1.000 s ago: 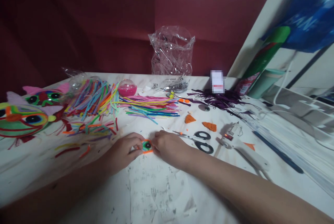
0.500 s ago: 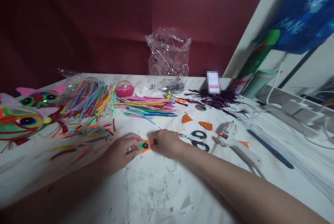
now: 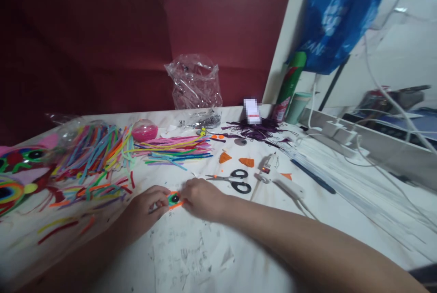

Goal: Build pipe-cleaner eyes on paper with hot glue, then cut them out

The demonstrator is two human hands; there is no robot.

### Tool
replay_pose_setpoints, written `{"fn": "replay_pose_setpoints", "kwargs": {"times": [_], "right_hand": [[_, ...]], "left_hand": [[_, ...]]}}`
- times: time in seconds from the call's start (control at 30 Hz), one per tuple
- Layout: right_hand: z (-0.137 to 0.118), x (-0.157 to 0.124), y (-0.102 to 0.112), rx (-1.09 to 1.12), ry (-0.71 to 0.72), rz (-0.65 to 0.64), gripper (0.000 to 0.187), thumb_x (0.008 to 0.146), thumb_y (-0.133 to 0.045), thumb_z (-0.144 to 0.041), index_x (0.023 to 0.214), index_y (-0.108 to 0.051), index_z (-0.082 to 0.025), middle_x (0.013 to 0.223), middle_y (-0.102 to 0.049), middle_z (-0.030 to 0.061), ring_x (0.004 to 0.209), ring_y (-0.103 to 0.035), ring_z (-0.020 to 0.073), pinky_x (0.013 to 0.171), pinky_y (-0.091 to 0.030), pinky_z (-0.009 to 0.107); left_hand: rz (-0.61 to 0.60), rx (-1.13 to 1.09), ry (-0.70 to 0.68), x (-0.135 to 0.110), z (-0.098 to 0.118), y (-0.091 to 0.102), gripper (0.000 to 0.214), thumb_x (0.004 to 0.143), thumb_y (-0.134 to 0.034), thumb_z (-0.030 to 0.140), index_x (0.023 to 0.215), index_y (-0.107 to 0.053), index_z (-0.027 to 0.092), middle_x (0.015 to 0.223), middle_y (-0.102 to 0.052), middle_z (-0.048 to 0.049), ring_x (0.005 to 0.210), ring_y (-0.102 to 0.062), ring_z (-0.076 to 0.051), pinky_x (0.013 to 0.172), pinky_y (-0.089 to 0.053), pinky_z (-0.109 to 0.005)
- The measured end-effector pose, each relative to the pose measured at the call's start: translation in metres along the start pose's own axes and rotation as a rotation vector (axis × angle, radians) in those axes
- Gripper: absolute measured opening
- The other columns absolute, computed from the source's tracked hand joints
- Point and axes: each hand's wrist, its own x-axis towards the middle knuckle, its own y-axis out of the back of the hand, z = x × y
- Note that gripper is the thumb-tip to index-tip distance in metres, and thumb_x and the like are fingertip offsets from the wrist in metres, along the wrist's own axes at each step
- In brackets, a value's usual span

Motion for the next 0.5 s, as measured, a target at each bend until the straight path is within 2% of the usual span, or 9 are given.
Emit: {"fn": "replay_pose_setpoints", "kwargs": {"times": [0.07,0.13,0.2,0.27,0.33,0.4,0.5], "right_hand": [[-0.005,0.000,-0.004,-0.087,0.026,0.014,0.012,0.081,-0.055,-0.011,0.079,-0.067,-0.014,0.081,-0.066,0.0087,0.078,-0.058,0.0182,0.070,-0.040,0.027],[-0.008,-0.001,-0.001,-0.128,0.027,0.040,0.012,0.083,-0.054,-0.012,0.079,-0.066,-0.013,0.081,-0.065,0.0092,0.078,-0.057,0.0196,0.070,-0.039,0.030],[-0.011,-0.005,0.006,-0.173,0.031,0.070,0.014,0.085,-0.052,-0.013,0.079,-0.065,-0.013,0.080,-0.064,0.0095,0.078,-0.056,0.0204,0.069,-0.038,0.032],[-0.016,-0.010,0.013,-0.253,0.053,0.103,0.015,0.087,-0.050,-0.013,0.079,-0.064,-0.012,0.081,-0.064,0.0097,0.077,-0.055,0.0209,0.069,-0.036,0.034],[-0.024,-0.017,0.018,-0.360,0.117,0.132,0.015,0.088,-0.050,-0.014,0.080,-0.062,-0.012,0.079,-0.063,0.0080,0.075,-0.054,0.0206,0.068,-0.036,0.035],[-0.033,-0.023,0.021,-0.407,0.209,0.148,0.011,0.086,-0.054,-0.017,0.078,-0.061,-0.014,0.075,-0.062,0.0051,0.071,-0.052,0.0202,0.064,-0.036,0.035],[-0.042,-0.030,0.023,-0.397,0.248,0.178,0.011,0.086,-0.056,-0.022,0.079,-0.060,-0.014,0.076,-0.062,0.0032,0.069,-0.052,0.0190,0.062,-0.037,0.034]], "left_hand": [[0.030,0.016,-0.001,0.000,-0.002,0.003,0.011,0.072,-0.050,0.016,0.069,-0.060,0.019,0.092,-0.066,-0.0062,0.071,-0.061,-0.015,0.066,-0.050,-0.026],[0.128,0.031,0.000,0.001,-0.003,0.008,0.017,0.076,-0.050,0.025,0.082,-0.064,0.018,0.098,-0.066,-0.0082,0.071,-0.062,-0.016,0.065,-0.052,-0.028],[0.217,0.058,-0.024,0.002,-0.003,0.015,0.026,0.081,-0.046,0.033,0.089,-0.066,0.019,0.101,-0.067,-0.0092,0.083,-0.064,-0.019,0.073,-0.053,-0.030],[0.217,0.078,-0.047,0.002,0.002,0.020,0.030,0.083,-0.044,0.037,0.090,-0.068,0.020,0.099,-0.069,-0.0080,0.095,-0.062,-0.022,0.083,-0.051,-0.032],[0.088,0.064,-0.062,0.002,0.011,0.021,0.027,0.081,-0.048,0.040,0.086,-0.069,0.022,0.092,-0.071,-0.0051,0.090,-0.064,-0.021,0.082,-0.052,-0.029],[-0.094,0.028,-0.063,0.002,0.022,0.017,0.022,0.078,-0.053,0.041,0.073,-0.067,0.024,0.075,-0.071,-0.0007,0.074,-0.065,-0.018,0.070,-0.053,-0.023],[-0.154,0.007,-0.108,0.002,0.035,0.010,0.030,0.080,-0.050,0.041,0.060,-0.062,0.023,0.063,-0.067,0.0009,0.061,-0.063,-0.016,0.057,-0.051,-0.020]]}}
